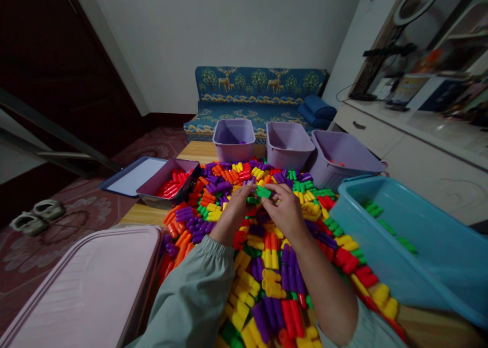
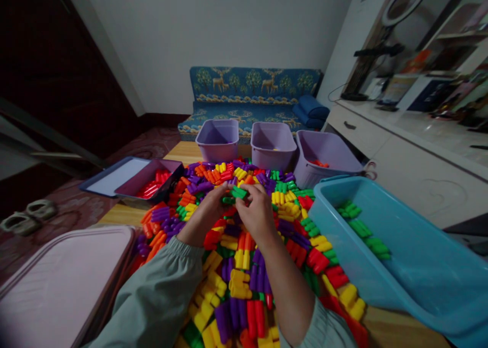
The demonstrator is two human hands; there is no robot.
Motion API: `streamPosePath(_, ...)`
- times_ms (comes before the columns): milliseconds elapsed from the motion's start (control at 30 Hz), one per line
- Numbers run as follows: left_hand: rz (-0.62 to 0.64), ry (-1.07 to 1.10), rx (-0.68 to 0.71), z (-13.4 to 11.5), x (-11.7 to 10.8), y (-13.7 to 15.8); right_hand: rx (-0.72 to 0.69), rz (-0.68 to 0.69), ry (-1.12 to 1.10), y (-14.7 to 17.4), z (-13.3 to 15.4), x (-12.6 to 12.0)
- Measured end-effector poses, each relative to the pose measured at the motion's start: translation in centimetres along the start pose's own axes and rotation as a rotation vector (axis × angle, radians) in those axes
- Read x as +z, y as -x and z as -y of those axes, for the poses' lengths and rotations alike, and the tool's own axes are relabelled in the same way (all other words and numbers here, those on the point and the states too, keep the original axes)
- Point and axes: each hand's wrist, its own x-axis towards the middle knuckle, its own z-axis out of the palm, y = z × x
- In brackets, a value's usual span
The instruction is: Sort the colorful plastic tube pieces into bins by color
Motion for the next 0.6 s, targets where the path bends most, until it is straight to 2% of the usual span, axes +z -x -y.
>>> streamPosePath(67,-0.005,0.073,-0.008,-0.4,0.1,0.1,-0.038,0.024,-0.018,0.0,0.2,-0.1)
streamPosePath(167,0.04,0.15,-0.052,-1.0,0.5,0.7,-0.103,0.13,0.042,0.2,0.5,0.0)
streamPosePath(300,0.064,0.144,-0.064,-1.3,1.1,1.3,-0.157,0.22,0.127,0.4,0.8,0.3)
streamPosePath(500,-0.001,0.017,-0.035,-1.1,1.4,1.4,-0.106,0.297,0.287,0.9,1.8,0.7)
streamPosePath(600,0.033,0.017,-0.023,-1.1,1.6,1.6,-0.086,0.299,0.27,0.9,2.0,0.7)
